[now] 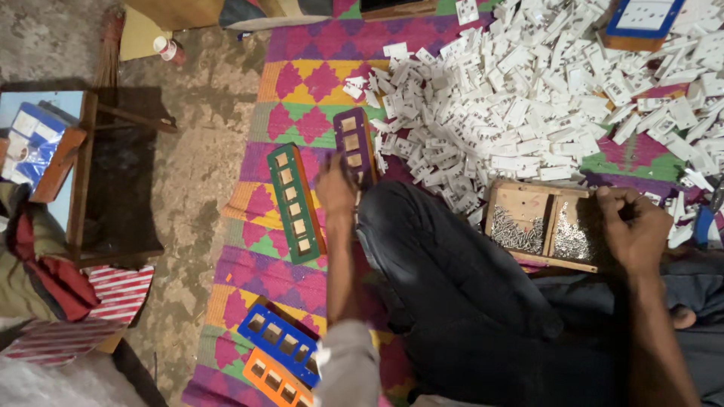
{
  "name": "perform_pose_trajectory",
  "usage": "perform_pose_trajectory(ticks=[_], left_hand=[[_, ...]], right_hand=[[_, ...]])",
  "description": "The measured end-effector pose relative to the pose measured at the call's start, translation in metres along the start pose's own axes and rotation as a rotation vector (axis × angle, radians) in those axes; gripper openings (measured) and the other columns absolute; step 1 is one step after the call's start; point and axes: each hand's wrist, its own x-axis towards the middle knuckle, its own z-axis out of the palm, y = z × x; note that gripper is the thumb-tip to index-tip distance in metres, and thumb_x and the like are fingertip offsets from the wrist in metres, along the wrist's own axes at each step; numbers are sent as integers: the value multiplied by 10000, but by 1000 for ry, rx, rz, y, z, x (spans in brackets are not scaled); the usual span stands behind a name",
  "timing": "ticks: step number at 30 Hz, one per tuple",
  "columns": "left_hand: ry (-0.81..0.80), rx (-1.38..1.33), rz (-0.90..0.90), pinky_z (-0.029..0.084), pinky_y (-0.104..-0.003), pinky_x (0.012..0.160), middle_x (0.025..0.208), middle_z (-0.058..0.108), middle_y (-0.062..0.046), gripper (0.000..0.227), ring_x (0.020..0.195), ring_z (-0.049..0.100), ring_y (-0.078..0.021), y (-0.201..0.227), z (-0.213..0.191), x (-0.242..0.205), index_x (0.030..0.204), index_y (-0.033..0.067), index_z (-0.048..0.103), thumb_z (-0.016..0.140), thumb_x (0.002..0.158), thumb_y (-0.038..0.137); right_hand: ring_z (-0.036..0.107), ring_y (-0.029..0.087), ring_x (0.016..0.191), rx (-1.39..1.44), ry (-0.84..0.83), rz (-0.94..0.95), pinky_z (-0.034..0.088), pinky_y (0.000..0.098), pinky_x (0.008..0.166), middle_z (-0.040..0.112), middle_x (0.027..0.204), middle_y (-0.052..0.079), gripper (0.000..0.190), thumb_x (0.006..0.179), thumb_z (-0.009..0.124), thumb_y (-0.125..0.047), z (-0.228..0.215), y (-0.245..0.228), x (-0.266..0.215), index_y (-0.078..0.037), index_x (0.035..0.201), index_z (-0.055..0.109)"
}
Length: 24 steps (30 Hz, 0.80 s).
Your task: The person sits on a mat and assembles small white plastic electrical components into a green plastic strip, then switches to a purple strip. They insert the components into slots and secure them with small metal fasteners from a wooden box.
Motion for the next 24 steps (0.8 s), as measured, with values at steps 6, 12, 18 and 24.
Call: perform_pose_trajectory(ticks=[6,12,18,24], left_hand=[[-496,44,17,464,-487,1024,1523,349,-259,589,1242,508,-451,11,-7,70,1315,96,592,761,750,98],[-239,-60,-208,509,-524,965,1505,430,-272,481,1138,603,-459,17,32,42,1237,22,600,732,800,172],[335,-394,-79,474,-471,1106,1488,522,-257,384,1319,550,-450,32,33,-16,1351,111,613,542,975,145],[-13,-342,-71,513,-492,1065,1337,626,-235,433,1228,611,-437,19,-3,-1,1386,250,622,587,956,217]], right_hand=[[511,58,713,87,5,-18,413,251,675,647,800,21,279,1163,726,-254,3,13,0,15,1096,757],[563,79,820,143,-48,-134,456,242,775,675,905,36,254,1107,619,-202,7,56,0,35,1051,690],[588,121,919,91,-221,-181,502,284,873,676,1068,92,327,1152,522,-260,10,74,11,37,1202,649],[614,137,908,-207,-327,47,518,296,864,690,1038,91,313,1107,560,-255,-24,66,-23,27,1197,663]])
